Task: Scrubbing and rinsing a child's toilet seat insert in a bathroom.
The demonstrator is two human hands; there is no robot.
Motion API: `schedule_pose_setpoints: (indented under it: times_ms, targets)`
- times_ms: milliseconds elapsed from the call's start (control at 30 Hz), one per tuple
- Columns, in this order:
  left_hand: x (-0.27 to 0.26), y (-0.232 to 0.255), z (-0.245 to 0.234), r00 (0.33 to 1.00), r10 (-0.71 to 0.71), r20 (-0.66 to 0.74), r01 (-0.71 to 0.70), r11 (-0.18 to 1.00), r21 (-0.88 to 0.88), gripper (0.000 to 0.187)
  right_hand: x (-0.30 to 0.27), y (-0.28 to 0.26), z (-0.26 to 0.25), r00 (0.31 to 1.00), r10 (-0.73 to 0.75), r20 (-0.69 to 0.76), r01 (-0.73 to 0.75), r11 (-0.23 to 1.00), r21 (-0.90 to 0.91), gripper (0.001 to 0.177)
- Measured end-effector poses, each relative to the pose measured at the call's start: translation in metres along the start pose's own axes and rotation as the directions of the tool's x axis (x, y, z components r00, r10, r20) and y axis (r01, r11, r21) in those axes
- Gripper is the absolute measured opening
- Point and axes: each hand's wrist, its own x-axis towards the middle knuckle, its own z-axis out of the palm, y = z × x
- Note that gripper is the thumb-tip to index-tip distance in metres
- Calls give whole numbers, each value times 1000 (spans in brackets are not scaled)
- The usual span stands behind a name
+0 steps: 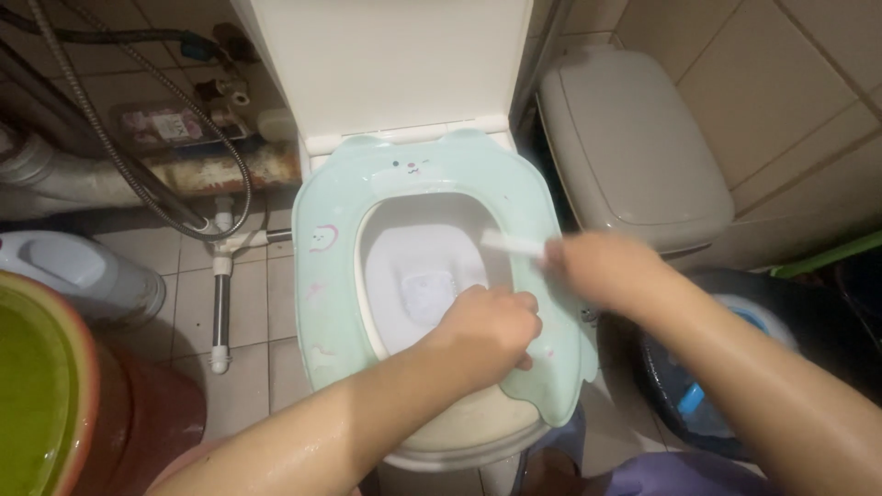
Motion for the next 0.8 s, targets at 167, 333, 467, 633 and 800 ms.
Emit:
schedule_pose_setpoints:
  times_ms: [167, 333, 467, 633, 800]
  targets:
    - [-1, 0, -1, 1000, -5, 14, 5, 999, 32, 24, 13, -2, -6, 978, 113, -176, -98, 991, 94, 37]
    - [-5, -2, 7, 984, 85, -155, -85, 996, 4, 22, 4, -13, -6, 975, -180, 134, 201, 965, -167, 30]
    - [-3, 3, -1, 999, 22, -30, -21, 999, 38, 23, 0, -9, -20, 993, 69, -94, -80, 990, -117, 31]
    - [-7, 1, 2, 1000, 4, -22, -3, 1000, 19, 21, 0, -7, -7, 998, 18, -58, -22, 998, -65, 35]
    - [-2, 3, 2, 1000, 25, -11, -24, 997, 74, 24, -1, -1, -12, 983, 126, -132, -125, 992, 16, 35]
